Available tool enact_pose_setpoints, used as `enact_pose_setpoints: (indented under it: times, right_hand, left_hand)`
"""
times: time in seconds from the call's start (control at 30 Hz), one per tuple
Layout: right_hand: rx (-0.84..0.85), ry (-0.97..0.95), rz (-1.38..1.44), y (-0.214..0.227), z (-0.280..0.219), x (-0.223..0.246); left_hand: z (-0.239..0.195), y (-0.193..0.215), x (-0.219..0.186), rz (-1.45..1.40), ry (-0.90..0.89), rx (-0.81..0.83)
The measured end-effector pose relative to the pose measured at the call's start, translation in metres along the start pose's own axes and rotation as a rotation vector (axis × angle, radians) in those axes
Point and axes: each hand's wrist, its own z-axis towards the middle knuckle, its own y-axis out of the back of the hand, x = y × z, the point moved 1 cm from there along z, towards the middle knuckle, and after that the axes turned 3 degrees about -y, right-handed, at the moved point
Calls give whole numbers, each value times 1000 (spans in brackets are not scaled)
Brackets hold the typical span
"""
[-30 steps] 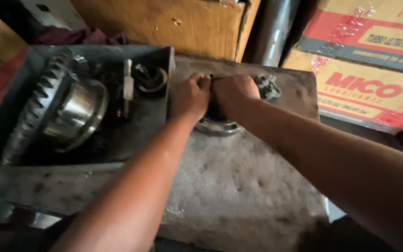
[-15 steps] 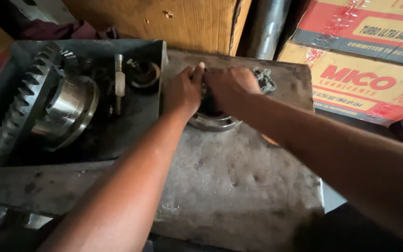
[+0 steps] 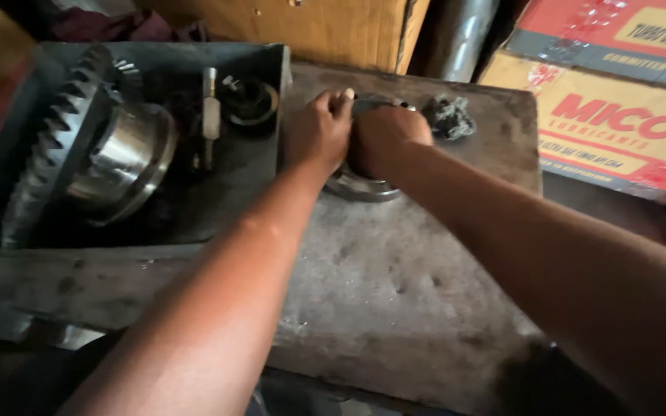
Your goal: The person places a ring-shaped metal component onto a circular metal base and wipes the assembly with a piece of dark cloth.
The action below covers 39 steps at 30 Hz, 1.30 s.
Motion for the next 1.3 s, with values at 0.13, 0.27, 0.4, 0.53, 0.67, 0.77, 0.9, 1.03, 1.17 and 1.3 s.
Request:
enact_pose_setpoints:
  times: [0.13,0.27,0.4,0.53,0.67,0.77,0.9,1.03,1.17,1.3]
  right_hand:
    - [-12,42,-49,16,-12,-3]
    - [-81,141,-219,32,-11,-10]
    - [-93,167,-228,33,-7,-24]
    - [-51,261,-354,26,-9,-18]
    - [122,119,-333,26,-4,-14]
    - [100,161,-263,27,3,-14]
    - [-61,170,-269,16,5,-25]
    - [-421,376,-189,7,5,-23]
    - [-54,192,-218,6,4,-25]
    - [19,178,-262,20,5,-19]
  left_hand:
    - [0,-1,-4,-81,-62,-43]
    - [1,5,-4,-11,2,12]
    - [-1,5,-8,-34,24,36]
    - [0,10,-11,-74,30,43]
    - [-2,11,-15,-93,36,37]
    - [-1,15,-14,-74,43,64]
    - [-5,11,-14,-128,-9,24]
    - [-5,13,-14,-108,7,13]
    - [-8,13,-15,-97,41,34]
    - [-5,16,-15,-93,62,63]
